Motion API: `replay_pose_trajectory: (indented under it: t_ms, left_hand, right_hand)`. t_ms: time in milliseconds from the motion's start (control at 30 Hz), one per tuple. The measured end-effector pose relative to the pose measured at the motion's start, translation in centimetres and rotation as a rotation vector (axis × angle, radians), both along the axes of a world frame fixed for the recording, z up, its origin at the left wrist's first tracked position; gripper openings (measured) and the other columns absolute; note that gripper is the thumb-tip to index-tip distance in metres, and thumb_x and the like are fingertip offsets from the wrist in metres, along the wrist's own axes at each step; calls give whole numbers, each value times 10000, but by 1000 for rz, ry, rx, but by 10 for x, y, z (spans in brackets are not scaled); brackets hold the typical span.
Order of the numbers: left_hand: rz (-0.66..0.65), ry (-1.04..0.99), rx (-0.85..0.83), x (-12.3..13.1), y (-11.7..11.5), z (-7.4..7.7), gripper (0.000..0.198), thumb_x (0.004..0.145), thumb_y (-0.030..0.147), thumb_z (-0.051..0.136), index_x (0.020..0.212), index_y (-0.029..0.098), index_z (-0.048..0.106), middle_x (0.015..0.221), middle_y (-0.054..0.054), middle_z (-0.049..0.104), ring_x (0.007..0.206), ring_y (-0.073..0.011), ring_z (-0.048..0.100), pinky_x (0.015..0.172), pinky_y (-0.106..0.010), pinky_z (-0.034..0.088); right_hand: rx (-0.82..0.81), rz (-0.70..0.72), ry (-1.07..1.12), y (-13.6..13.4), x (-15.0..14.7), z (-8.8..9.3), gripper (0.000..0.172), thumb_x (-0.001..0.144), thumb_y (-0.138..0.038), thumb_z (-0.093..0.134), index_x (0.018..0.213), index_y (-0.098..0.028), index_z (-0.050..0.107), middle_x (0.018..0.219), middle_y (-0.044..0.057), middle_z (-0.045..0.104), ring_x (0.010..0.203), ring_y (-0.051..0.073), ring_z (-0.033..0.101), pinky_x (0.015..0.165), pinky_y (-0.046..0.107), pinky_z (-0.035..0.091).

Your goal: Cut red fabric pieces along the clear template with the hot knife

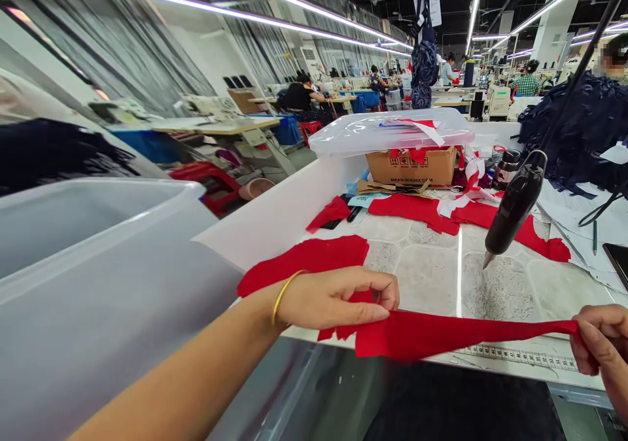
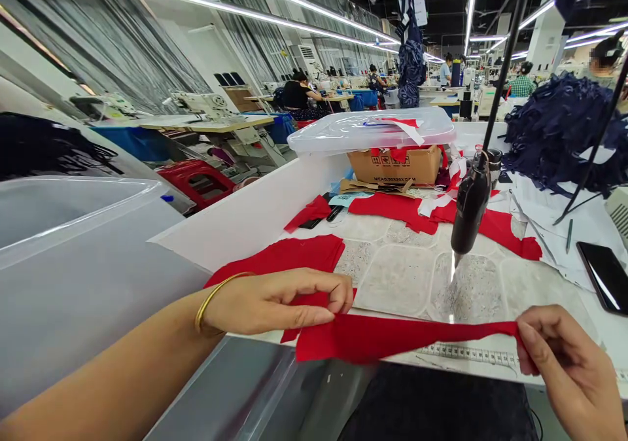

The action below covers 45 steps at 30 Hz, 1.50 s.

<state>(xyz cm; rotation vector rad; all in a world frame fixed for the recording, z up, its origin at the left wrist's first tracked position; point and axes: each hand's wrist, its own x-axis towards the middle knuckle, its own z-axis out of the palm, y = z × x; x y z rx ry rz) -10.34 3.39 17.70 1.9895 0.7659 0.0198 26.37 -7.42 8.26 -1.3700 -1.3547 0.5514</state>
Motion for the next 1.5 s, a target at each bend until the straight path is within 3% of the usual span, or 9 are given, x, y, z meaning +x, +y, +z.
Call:
replay_pose_trajectory:
  t_ms: [67,200,333,533,700,867,1033,1233,1500]
  left_hand:
    - [-12,21,14,3,13,-9,315,954,477,530,838,185,537,856,-21,624,779,-153,528,751,-255,476]
    - [138,243,304,17,49,-53,189,915,346,540,805,193,555,788,4,615,694,-146,539,660,-239,459]
    - [262,308,491,31,71,-88,107,881,196,526,775,199,539,804,-16,604,782,-188,586,755,-292,488]
    - [365,320,759,37,51,-107,114,940,192,505,1004,189,600,1135,-122,609,1111,-302,568,969,-467,472]
    - [314,106,994,33,33,-135,174,942,165,504,1063,207,622,1098,-93,630,1037,-260,613,909,-410,541]
    - [272,-41,975,32,26,-163,259,964,179,510,1191,230,625,1251,-97,644,1130,-240,635,981,-383,561]
    - [272,-49,971,33,23,-172,293,989,211,490,1239,220,642,1286,-111,660,1167,-251,642,1008,-396,570]
    - [288,-59,990,33,25,-180,311,1003,221,474,1258,217,651,1279,-113,675,1188,-253,638,1048,-417,556]
    - [268,-9,972,30,24,-160,329,1009,230,473,1297,212,630,1363,-116,643,1250,-262,617,1073,-429,544]
  right_hand:
    - [-97,39,-3,14,3,0,358,875,-566,664,791,-219,643,528,-18,543,442,121,502,408,229,416]
    - [-165,16,-90,56,3,-13,468,819,-682,607,755,-220,637,473,-40,481,418,120,445,429,254,399]
    - [-240,-3,-372,92,3,-33,404,778,-616,517,754,-234,645,520,-9,557,487,164,518,527,306,420]
    - [-173,-236,-563,104,7,-47,358,812,-551,501,878,-240,666,819,43,690,579,173,571,501,282,346]
    - [-104,-309,-551,99,14,-53,374,848,-557,489,831,-230,669,818,41,658,564,156,544,503,282,355]
    - [-12,-264,-571,95,16,-58,299,877,-453,494,847,-225,685,720,24,621,558,154,515,517,283,366]
    - [-19,-145,-613,93,15,-59,249,881,-353,483,852,-220,691,705,8,590,497,125,451,504,270,365]
    - [-41,-33,-668,92,12,-53,262,908,-302,456,902,-229,708,728,18,594,611,155,567,548,266,412]
    - [-52,-270,-602,94,18,-60,308,915,-279,461,1109,-232,696,880,48,708,649,179,592,595,313,458]
